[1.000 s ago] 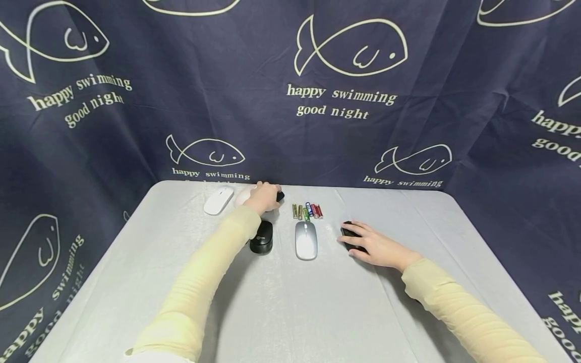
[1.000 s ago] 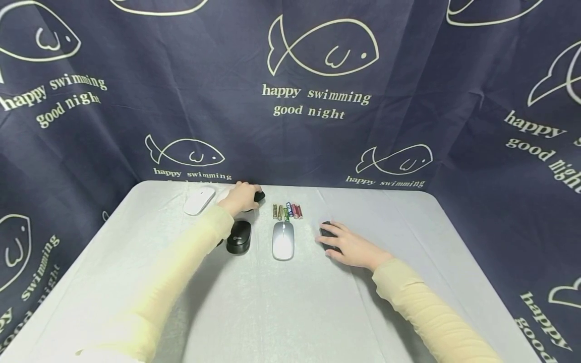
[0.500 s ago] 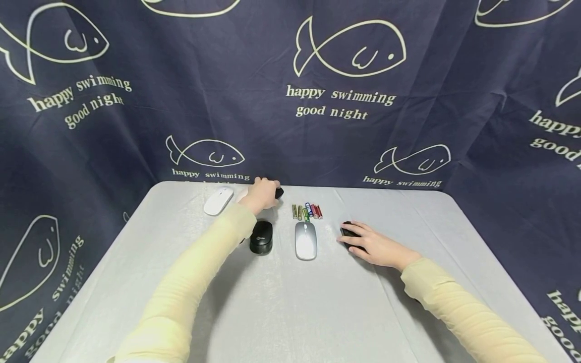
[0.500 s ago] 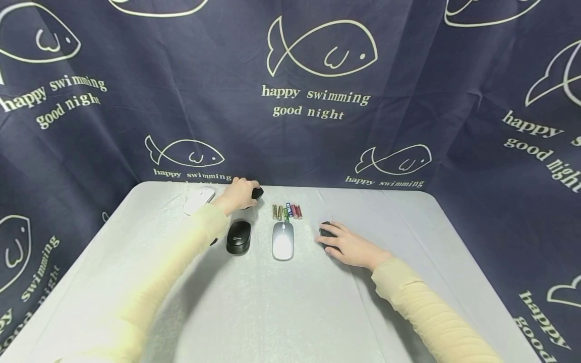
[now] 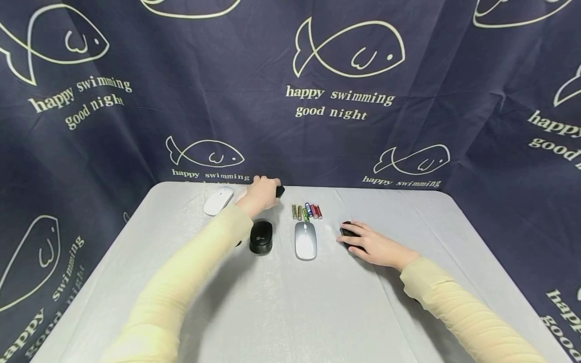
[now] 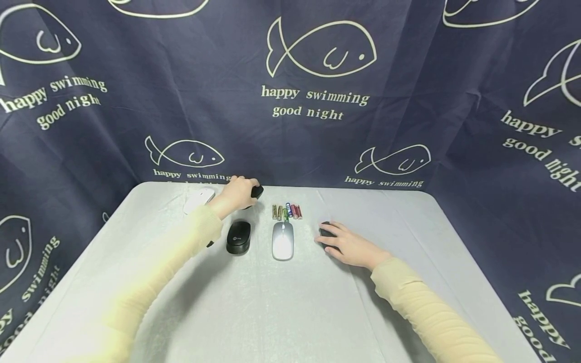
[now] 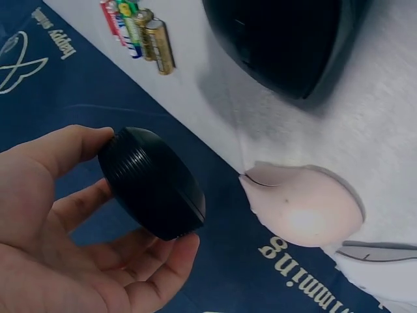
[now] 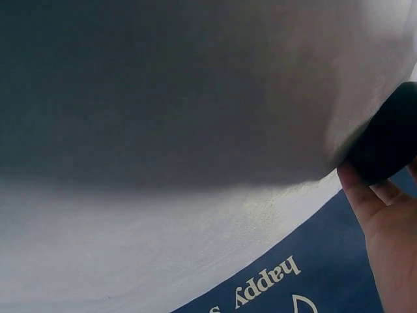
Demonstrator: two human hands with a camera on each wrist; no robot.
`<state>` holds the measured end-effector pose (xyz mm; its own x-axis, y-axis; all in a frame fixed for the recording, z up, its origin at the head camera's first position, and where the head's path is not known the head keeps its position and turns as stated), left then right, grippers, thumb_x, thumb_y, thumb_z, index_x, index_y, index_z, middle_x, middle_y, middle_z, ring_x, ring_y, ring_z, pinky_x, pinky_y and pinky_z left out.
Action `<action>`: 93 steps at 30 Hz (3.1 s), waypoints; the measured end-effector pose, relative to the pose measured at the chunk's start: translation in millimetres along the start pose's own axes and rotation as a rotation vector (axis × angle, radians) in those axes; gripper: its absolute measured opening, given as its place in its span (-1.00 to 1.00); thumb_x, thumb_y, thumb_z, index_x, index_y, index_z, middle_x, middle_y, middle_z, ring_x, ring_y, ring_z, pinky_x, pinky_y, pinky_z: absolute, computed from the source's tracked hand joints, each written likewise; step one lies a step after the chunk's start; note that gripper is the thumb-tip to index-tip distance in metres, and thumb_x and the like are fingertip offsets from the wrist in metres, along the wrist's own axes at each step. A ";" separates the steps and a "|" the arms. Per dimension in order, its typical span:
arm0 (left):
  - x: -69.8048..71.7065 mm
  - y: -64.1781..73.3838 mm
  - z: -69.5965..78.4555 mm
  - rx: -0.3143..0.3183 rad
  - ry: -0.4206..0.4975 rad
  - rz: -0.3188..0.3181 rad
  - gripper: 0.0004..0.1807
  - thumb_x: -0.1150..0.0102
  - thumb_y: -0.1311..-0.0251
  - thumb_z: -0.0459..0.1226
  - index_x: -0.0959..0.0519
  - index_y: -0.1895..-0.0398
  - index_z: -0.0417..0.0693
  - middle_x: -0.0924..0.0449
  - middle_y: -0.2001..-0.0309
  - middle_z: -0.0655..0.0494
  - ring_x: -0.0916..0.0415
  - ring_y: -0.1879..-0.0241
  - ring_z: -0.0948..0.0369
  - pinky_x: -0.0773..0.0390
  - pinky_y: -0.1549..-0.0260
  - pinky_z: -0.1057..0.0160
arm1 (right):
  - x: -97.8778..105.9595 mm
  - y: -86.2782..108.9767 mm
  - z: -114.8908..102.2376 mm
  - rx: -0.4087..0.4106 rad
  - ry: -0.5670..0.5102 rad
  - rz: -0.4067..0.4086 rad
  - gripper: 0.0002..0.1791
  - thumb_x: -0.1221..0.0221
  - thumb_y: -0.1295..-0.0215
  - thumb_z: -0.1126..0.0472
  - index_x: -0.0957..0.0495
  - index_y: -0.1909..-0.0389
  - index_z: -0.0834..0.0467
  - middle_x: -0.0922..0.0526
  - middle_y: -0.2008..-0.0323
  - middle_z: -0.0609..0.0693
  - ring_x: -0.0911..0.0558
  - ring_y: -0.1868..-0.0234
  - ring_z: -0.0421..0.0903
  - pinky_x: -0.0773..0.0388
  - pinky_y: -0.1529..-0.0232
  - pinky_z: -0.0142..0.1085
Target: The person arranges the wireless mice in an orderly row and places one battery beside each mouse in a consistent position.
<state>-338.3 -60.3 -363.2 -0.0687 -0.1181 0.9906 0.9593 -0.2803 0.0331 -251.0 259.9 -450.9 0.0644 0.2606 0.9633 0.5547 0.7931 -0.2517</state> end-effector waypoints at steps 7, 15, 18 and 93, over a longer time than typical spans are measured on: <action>10.0 12.7 7.6 -0.006 0.013 0.029 -0.45 -0.20 -0.14 -0.11 -0.43 -0.22 -0.01 -0.47 -0.02 -0.21 -0.33 0.01 -0.09 -0.52 0.13 -0.04 | -1.4 0.4 0.3 -0.009 0.008 -0.007 -0.57 -0.18 -0.24 0.23 -0.51 -0.15 0.13 -0.39 -0.23 0.27 -0.27 -0.26 0.40 -0.21 -0.22 0.16; 14.2 25.1 15.1 -0.034 0.024 0.076 -0.48 -0.21 -0.11 -0.13 -0.46 -0.17 -0.06 -0.50 0.05 -0.21 -0.34 0.06 -0.10 -0.52 0.18 0.01 | -1.3 0.3 -0.1 -0.013 0.000 -0.009 -0.57 -0.18 -0.24 0.23 -0.51 -0.15 0.14 -0.39 -0.23 0.28 -0.27 -0.26 0.39 -0.21 -0.22 0.15; 15.0 30.2 18.0 -0.071 0.001 0.092 -0.47 -0.21 -0.11 -0.13 -0.46 -0.17 -0.08 -0.54 0.07 -0.21 -0.37 0.08 -0.10 -0.46 0.12 0.03 | -0.8 0.1 -0.7 -0.015 -0.006 -0.010 -0.57 -0.18 -0.24 0.23 -0.51 -0.15 0.14 -0.39 -0.23 0.28 -0.27 -0.26 0.39 -0.21 -0.22 0.15; -74.9 148.0 71.1 -0.320 0.018 0.035 -0.49 -0.34 0.02 0.03 -0.55 0.05 -0.04 -0.55 0.37 -0.05 -0.39 0.37 0.11 -0.39 0.43 0.27 | -3.2 -1.4 4.3 -0.021 -0.043 -0.009 -0.72 -0.18 -0.24 0.23 -0.57 0.02 0.12 -0.36 -0.24 0.30 -0.25 -0.27 0.38 -0.13 -0.26 0.16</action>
<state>-171.7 -25.2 -423.1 -0.0450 -0.1485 0.9879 0.8265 -0.5610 -0.0467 -255.5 260.4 -454.0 0.0240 0.2774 0.9605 0.5721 0.7841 -0.2407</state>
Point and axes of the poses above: each hand's wrist, its own y-axis away from the middle knuckle, its own x-axis out of the back of the hand, z = x × y, the point moved 1 cm from there along -y, towards the middle knuckle
